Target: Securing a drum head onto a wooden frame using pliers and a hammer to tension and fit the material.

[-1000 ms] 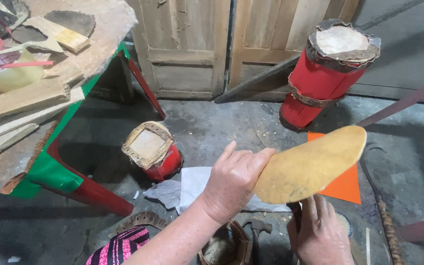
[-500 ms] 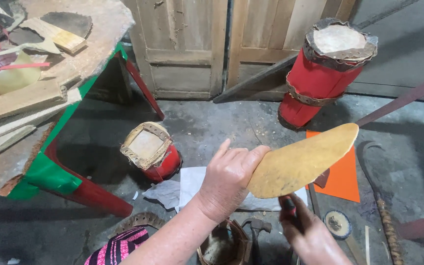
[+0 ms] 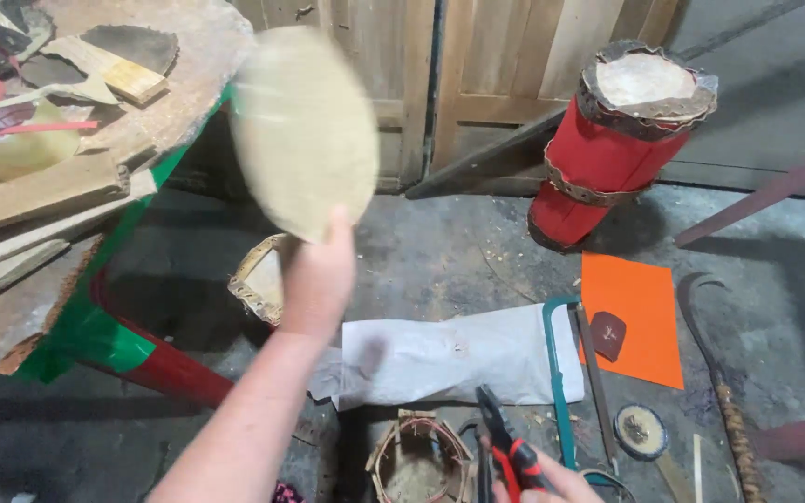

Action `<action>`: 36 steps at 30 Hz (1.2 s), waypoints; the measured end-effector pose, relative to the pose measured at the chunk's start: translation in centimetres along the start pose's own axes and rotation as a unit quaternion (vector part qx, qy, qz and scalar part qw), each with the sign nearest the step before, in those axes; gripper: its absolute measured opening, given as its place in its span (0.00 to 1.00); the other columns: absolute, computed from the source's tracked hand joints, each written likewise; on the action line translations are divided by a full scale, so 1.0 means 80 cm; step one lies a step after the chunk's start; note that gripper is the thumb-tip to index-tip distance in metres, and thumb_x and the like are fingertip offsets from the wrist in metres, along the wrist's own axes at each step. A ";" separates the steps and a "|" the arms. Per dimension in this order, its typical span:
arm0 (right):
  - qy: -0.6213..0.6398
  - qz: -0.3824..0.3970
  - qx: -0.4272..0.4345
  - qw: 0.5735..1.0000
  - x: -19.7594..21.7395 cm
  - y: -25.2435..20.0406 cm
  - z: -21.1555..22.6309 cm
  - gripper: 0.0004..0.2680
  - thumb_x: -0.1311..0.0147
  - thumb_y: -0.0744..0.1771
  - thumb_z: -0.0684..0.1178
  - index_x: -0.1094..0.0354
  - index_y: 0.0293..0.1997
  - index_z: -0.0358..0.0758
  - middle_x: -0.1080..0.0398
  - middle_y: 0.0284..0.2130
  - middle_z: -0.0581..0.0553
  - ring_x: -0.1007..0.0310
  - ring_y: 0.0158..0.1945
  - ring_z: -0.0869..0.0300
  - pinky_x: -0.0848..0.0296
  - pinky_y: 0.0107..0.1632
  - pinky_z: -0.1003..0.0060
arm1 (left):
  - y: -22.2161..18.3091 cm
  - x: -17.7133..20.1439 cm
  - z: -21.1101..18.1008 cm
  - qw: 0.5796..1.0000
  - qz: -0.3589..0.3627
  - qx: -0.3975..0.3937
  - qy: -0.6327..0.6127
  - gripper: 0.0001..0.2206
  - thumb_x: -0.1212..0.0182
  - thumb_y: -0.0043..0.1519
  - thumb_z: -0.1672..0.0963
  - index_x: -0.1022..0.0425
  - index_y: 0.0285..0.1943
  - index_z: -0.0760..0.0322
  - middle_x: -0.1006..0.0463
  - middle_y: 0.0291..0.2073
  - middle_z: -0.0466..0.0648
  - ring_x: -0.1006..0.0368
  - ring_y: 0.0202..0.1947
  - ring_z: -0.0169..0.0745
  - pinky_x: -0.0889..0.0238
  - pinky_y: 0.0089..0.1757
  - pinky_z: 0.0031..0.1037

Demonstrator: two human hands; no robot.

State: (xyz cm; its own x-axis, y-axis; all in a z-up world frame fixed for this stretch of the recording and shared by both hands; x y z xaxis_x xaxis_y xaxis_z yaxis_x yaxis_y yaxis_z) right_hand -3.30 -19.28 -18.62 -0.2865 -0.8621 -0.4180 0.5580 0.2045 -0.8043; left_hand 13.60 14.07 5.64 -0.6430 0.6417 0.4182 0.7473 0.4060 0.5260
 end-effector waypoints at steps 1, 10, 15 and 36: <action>-0.068 0.047 0.015 0.996 0.002 0.002 0.007 0.26 0.53 0.64 0.30 0.34 0.73 0.31 0.31 0.35 0.26 0.28 0.34 0.43 0.33 0.51 0.61 | 0.000 0.008 0.019 0.990 0.002 0.125 -0.064 0.17 0.47 0.63 0.53 0.19 0.49 0.71 0.17 0.47 0.54 0.22 0.48 0.45 0.34 0.50 0.33; -0.085 -0.030 -0.008 0.996 -0.014 -0.039 0.030 0.14 0.55 0.68 0.43 0.33 0.60 0.28 0.34 0.35 0.27 0.34 0.34 0.40 0.36 0.41 0.51 | -0.044 -0.011 -0.008 0.845 0.083 0.363 -0.384 0.21 0.41 0.57 0.57 0.24 0.61 0.65 0.18 0.55 0.45 0.21 0.51 0.40 0.26 0.51 0.30; -0.072 -0.032 0.131 0.988 0.058 0.060 0.023 0.14 0.55 0.66 0.37 0.35 0.58 0.26 0.31 0.31 0.29 0.30 0.27 0.45 0.27 0.27 0.49 | -0.060 -0.035 0.005 0.859 0.122 0.312 -0.388 0.24 0.36 0.56 0.58 0.29 0.64 0.56 0.19 0.55 0.42 0.23 0.49 0.34 0.28 0.41 0.26; -0.016 -0.333 0.042 0.942 0.566 0.291 0.032 0.14 0.55 0.69 0.37 0.41 0.63 0.40 0.26 0.48 0.33 0.24 0.46 0.45 0.22 0.44 0.40 | -0.079 0.032 -0.006 0.900 0.141 0.303 -0.278 0.26 0.44 0.59 0.59 0.36 0.70 0.57 0.24 0.54 0.45 0.28 0.47 0.36 0.32 0.44 0.29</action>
State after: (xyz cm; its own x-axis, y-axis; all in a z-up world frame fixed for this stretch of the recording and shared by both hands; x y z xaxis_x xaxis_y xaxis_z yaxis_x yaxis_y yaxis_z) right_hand -1.28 -54.78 -55.18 -0.5719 -0.8002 0.1807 0.3229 -0.4221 -0.8471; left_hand 7.18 12.82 3.74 -0.3558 0.9330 -0.0530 0.9303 0.3483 -0.1147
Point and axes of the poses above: each hand's wrist, its own y-axis towards the middle knuckle, its own x-axis out of the back of the hand, z = x × y, the point moved 10 cm from there along y, towards the middle knuckle
